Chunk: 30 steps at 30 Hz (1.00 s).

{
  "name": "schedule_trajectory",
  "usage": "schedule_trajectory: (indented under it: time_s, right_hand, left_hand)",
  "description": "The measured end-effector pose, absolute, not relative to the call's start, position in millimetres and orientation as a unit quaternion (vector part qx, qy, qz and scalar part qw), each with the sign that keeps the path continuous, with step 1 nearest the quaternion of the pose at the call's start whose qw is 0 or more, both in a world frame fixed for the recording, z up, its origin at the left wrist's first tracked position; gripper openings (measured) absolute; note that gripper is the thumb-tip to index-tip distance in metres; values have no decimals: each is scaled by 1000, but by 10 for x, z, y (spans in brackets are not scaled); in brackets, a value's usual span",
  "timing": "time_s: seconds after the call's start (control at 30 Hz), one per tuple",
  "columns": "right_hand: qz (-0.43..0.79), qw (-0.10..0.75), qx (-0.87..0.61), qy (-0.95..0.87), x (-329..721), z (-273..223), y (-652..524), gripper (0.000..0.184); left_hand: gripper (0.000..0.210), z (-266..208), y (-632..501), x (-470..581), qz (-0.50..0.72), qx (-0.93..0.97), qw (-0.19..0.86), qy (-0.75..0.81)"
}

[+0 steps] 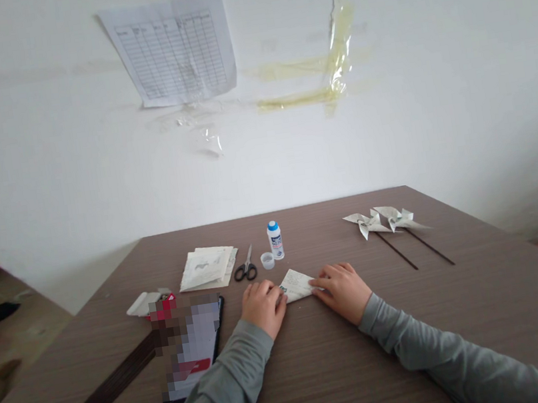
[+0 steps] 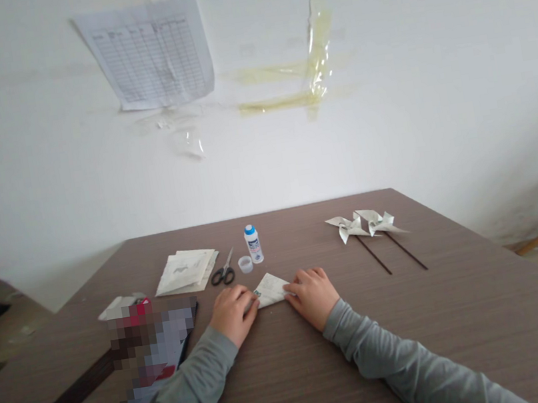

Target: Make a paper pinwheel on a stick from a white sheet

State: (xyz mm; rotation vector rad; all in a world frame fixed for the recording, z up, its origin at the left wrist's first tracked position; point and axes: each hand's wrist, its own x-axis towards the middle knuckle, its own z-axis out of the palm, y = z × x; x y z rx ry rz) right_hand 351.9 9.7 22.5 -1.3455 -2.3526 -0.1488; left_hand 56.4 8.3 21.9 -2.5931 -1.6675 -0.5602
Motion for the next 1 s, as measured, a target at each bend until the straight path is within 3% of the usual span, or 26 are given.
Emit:
schedule_trajectory:
  time_s: [0.17, 0.33, 1.0]
  right_hand:
    - [-53, 202, -490, -846, 3505, 216, 99, 23]
    - [-62, 208, -486, -847, 3507, 213, 101, 21]
    - [-62, 203, -492, -844, 3497, 227, 88, 22]
  left_hand:
    - [27, 327, 69, 719, -164, -818, -2, -552]
    - [48, 426, 20, 841, -161, -818, -55, -549]
    - [45, 380, 45, 814, -151, -826, -38, -542]
